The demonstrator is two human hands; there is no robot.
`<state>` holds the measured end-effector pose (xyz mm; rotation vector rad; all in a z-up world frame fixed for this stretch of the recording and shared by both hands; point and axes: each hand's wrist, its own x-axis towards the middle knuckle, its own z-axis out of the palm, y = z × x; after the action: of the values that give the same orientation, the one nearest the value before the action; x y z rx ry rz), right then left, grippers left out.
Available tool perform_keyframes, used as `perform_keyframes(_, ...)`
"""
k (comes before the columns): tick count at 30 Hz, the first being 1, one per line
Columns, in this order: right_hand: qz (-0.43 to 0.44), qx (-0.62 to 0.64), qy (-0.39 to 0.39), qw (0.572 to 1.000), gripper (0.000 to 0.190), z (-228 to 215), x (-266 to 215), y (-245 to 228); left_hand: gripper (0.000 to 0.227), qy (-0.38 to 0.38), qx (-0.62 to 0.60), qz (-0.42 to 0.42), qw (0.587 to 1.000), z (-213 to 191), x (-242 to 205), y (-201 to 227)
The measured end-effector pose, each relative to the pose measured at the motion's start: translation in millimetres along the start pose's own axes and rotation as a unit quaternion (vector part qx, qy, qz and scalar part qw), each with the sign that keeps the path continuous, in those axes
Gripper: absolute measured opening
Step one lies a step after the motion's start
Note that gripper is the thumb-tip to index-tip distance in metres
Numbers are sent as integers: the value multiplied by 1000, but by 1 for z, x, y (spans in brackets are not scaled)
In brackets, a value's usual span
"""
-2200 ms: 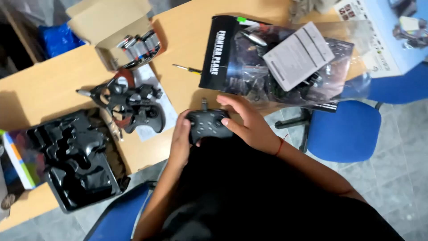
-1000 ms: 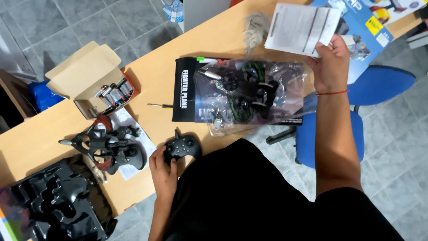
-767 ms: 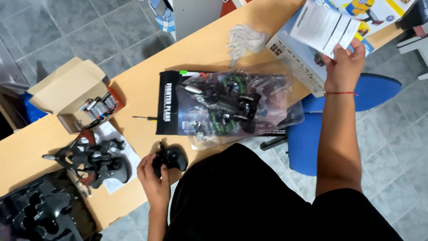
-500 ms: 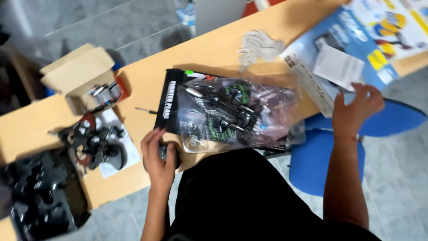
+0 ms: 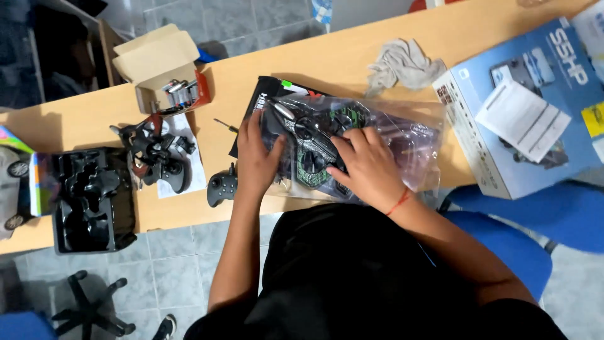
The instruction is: Unboxing a toy drone, installing batteries into the remote control, and flying it.
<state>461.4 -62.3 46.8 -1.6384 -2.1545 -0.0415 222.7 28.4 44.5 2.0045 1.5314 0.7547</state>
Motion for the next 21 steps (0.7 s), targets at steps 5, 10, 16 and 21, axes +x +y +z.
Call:
perform_keyframes(5,-32,-32,-4,999,72,7,27,-4,75,-65,-133,-193,970,4,-28,-31)
perform_keyframes(10,-56,-60,-107,991,83,19,47,0,63,-60,-194,-235,950,12,-36,-33)
perform_keyframes(16,-30,31,-161,986,88,-5,64,11,48,-35,-191,-202,960,16,-44,-37)
perform_keyframes(21,54,477,-55,876,91,-40,58,39,50,-21,-183,-203,962,2,-42,-2)
